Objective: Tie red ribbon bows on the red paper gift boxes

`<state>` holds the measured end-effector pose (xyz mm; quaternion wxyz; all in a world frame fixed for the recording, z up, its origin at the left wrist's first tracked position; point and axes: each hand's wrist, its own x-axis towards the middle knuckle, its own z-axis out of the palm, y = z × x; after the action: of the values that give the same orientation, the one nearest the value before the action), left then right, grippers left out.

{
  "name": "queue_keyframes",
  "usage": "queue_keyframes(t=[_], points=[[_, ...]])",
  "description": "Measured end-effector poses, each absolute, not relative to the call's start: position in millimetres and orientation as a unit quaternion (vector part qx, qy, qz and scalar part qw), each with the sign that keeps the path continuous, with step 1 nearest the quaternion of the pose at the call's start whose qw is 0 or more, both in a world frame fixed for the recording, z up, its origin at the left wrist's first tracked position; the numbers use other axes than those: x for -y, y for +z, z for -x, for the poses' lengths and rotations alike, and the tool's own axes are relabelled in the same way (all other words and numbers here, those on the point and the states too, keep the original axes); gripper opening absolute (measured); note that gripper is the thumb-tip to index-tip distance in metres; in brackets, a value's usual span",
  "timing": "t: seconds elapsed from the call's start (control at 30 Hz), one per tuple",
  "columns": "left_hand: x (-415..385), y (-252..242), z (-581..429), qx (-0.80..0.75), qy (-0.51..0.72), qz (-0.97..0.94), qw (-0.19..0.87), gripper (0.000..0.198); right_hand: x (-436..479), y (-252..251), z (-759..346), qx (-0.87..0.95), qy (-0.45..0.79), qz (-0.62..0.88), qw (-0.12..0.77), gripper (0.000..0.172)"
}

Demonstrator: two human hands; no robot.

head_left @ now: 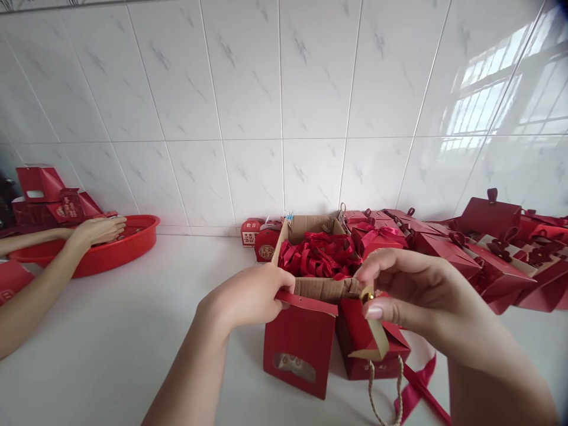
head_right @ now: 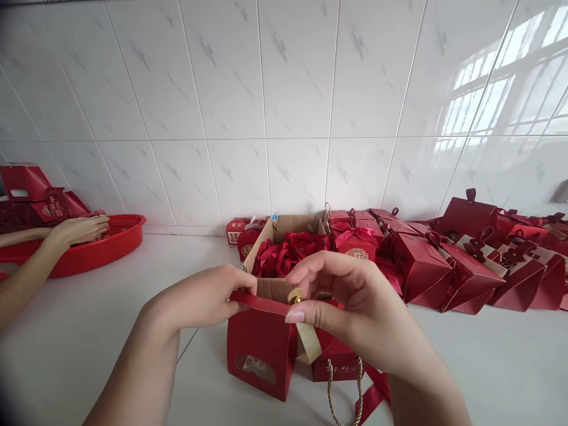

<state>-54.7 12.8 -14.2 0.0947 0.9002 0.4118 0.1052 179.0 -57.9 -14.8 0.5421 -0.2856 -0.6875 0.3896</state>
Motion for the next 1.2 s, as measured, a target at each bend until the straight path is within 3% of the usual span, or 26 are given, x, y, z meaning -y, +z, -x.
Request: queue_keyframes(t=[0.13,0.37,0.47,0.6,0.8,1.0,1.2], points=[[-8.0,-2.6,56.7,-0.352,0.210,-0.910,0.056,0.024,54.3,-17.0,-190.6,0.657,0.354,0.279,0.604,0.012],[0.9,10.2,69.6,-0.317,0.606,-0.728,-0.044,0.019,58.5,-12.2,-210.8,0.560,0.309,0.253,0.726,0.011],[1.0,9.0,66.2,-0.287,0.676,-0.675,-0.076,0.018,58.9,-11.4,-220.6,0.547,0.315,0.249,0.735,0.010],[-6.9,-1.1,43.4,-0.220,0.673,-0.699,-0.101,0.025,53.6,-13.3,-229.5,0.560,0.297,0.224,0.741,0.007],[-22.3,-35.2,-8.6,-0.092,0.602,-0.793,-0.016,0.030,54.2,-14.0,-231.1,0.608,0.356,0.190,0.684,0.004],[-27.7,-48.5,-24.4,-0.119,0.561,-0.818,0.039,0.026,47.7,-17.1,-233.8,0.694,0.427,0.269,0.514,0.006],[-28.1,-44.8,-22.9,-0.136,0.536,-0.828,0.091,0.020,22.8,-22.0,-245.7,0.666,0.489,0.232,0.513,0.005]])
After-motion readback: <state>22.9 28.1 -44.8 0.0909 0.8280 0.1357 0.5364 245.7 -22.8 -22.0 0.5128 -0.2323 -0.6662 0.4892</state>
